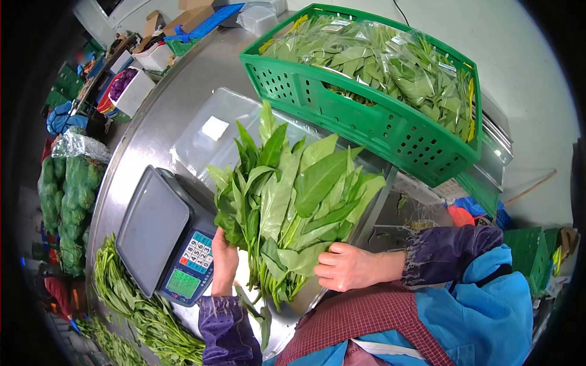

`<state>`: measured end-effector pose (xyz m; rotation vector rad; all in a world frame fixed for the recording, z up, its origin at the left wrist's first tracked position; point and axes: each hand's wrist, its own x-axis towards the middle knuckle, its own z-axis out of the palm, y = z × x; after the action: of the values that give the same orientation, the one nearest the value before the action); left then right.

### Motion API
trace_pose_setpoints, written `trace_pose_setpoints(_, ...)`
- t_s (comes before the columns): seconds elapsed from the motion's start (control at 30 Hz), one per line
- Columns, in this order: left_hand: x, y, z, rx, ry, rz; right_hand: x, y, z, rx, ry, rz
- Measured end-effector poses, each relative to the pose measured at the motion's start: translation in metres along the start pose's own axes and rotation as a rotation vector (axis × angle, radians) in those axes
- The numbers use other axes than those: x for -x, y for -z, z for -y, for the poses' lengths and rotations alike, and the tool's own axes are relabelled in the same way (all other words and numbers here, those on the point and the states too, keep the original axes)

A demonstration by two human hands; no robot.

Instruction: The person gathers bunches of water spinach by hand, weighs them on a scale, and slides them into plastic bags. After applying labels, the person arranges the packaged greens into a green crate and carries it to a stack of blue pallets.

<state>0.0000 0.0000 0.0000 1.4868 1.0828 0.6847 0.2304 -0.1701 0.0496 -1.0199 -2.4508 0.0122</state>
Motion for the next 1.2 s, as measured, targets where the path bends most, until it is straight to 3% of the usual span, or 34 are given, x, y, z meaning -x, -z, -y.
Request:
trace_pose_setpoints(0.2, 0.008, -0.01, 0.005, 0.03, -0.037, -0.007, 0.006, 0.006, 0.018, -0.017, -0.015, 0.018)
trace_pose_setpoints(0.37, 0.009, -0.014, 0.004, -0.194, -0.175, -0.006, 0.004, 0.013, 0.03, -0.001, -0.063, 0.088)
trace_pose_setpoints(0.57, 0.013, -0.037, -0.012, -0.353, -0.253, 0.138, 0.013, 0.012, 0.046, 0.036, -0.111, 0.178)
trace_pose_setpoints(0.67, 0.017, -0.059, -0.011, -0.395, -0.19, 0.243, 0.024, 0.006, 0.049, -0.078, -0.21, 0.281)
trace_pose_setpoints(0.7, 0.021, -0.068, -0.007, -0.473, -0.288, 0.26, 0.027, 0.004, 0.05, -0.082, -0.221, 0.293)
trace_pose_setpoints(0.8, 0.043, -0.098, 0.006, -0.614, -0.617, 0.421, 0.028, 0.018, 0.044, -0.486, -0.419, 0.565)
trace_pose_setpoints(0.87, 0.064, -0.11, -0.026, -0.791, -0.706, 0.528, 0.01, 0.05, 0.014, -0.796, -0.389, 0.642)
trace_pose_setpoints(0.9, 0.07, -0.116, -0.031, -0.855, -0.78, 0.525, -0.002, 0.064, -0.001, -0.802, -0.385, 0.335)
trace_pose_setpoints(1.0, 0.083, -0.125, -0.042, -0.991, -0.796, 0.58, -0.023, 0.072, -0.06, -0.828, -0.889, 0.288)
trace_pose_setpoints(1.03, 0.084, -0.125, -0.043, -0.99, -0.799, 0.586, -0.016, 0.056, -0.071, -0.828, -0.895, 0.284)
trace_pose_setpoints(1.1, 0.083, -0.121, -0.044, -0.925, -0.853, 0.503, 0.007, 0.009, -0.09, -0.912, -1.08, 0.798)
trace_pose_setpoints(1.17, 0.089, -0.107, -0.052, -0.905, -0.875, 0.439, 0.024, -0.012, -0.072, -0.982, -0.858, 0.867)
trace_pose_setpoints(1.2, 0.096, -0.097, -0.056, -0.884, -0.896, 0.381, 0.029, -0.02, -0.073, -1.131, -0.882, 0.863)
